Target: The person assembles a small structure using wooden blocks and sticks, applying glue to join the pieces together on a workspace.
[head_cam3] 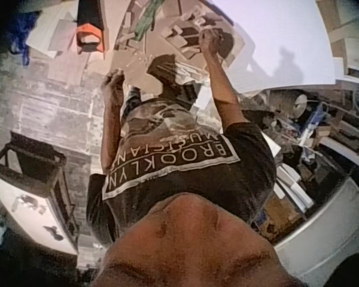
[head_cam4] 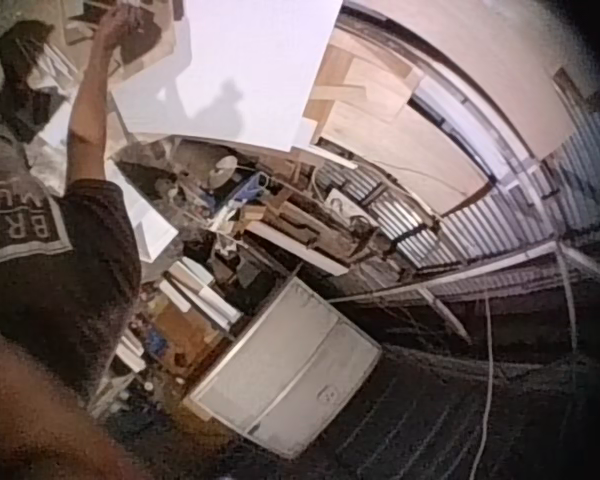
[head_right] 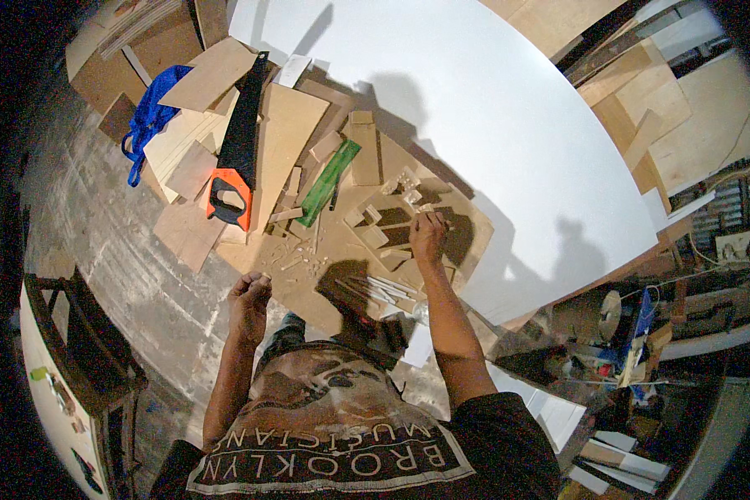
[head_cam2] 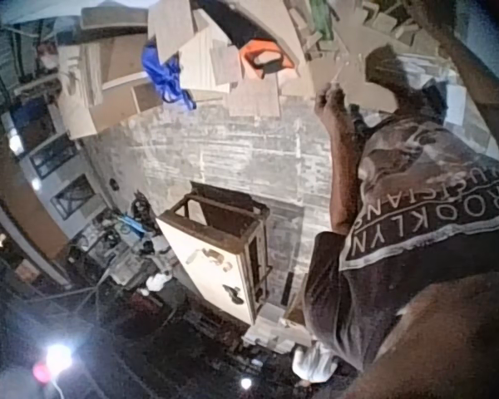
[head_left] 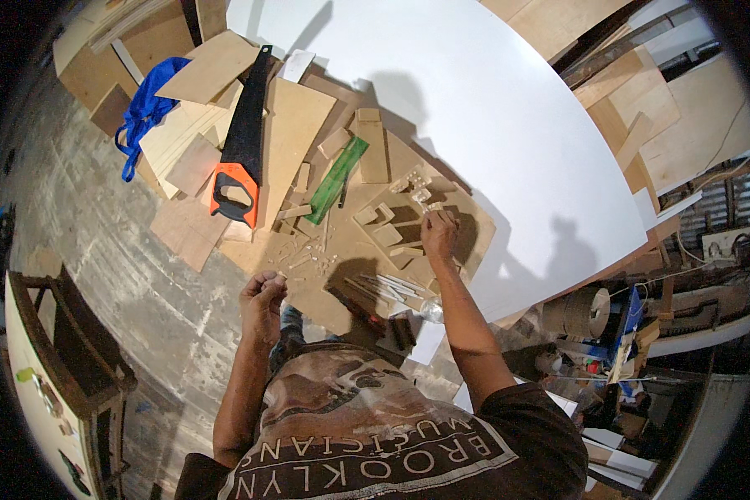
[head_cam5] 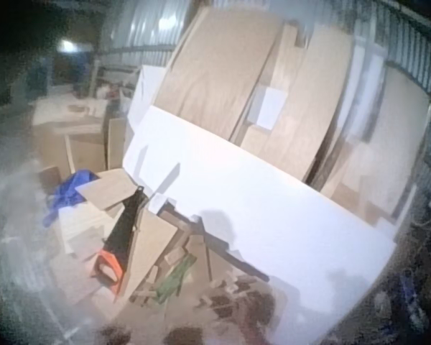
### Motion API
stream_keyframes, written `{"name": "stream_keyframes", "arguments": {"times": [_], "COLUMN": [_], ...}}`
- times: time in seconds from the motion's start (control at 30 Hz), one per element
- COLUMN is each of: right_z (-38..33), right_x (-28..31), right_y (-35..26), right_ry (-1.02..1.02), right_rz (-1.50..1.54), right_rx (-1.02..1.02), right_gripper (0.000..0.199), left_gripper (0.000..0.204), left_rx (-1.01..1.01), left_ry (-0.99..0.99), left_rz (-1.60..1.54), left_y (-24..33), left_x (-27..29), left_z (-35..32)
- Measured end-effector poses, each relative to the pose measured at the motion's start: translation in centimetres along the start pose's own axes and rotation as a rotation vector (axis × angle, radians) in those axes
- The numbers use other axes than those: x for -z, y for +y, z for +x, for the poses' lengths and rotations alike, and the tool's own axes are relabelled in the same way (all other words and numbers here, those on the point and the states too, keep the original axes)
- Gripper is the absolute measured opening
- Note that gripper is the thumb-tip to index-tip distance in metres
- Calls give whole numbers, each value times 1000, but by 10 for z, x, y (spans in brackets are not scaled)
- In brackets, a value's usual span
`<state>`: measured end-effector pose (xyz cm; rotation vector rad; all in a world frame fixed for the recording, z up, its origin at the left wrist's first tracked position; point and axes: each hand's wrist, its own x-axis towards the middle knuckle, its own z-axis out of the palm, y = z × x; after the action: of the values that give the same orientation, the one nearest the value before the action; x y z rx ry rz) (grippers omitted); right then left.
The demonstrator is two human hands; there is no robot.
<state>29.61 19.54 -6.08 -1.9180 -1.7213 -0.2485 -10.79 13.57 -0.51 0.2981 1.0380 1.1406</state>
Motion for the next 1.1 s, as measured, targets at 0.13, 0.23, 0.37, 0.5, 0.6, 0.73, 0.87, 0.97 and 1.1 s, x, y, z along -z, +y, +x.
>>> {"name": "stream_keyframes", "arguments": {"times": [0.13,0.23,0.37,0.5,0.6,0.73,0.87,0.97,1.1], "right_z": [-1,-4,-5,-6,-9,-8,-43,-87,-136], "right_x": [0,2,2,0,3,31,79,116,144], "right_y": [4,5,4,9,12,-6,7,28,31], "right_ry": [7,2,-60,-85,-71,-43,151,147,28], "right_rz": [11,9,-67,-83,-84,133,485,399,298], "right_rx": [-10,-9,-18,-6,5,-79,-394,-649,-543], "right_gripper": [4,5,6,8,9,10,14,19,15], "left_gripper": [16,15,16,15,15,15,14,14,13], "left_rx": [-2,11,11,9,7,4,19,43,64], "left_ry": [-12,-7,44,7,-23,-33,-30,-2,-68], "left_rz": [-22,0,-25,-29,-11,8,22,54,69], "left_y": [-1,0,4,1,0,3,0,-5,-18], "left_x": [-3,-4,-13,-9,-9,-13,-16,-20,-31], "left_z": [-2,-2,-4,-4,-5,-11,-13,-17,-27]}}
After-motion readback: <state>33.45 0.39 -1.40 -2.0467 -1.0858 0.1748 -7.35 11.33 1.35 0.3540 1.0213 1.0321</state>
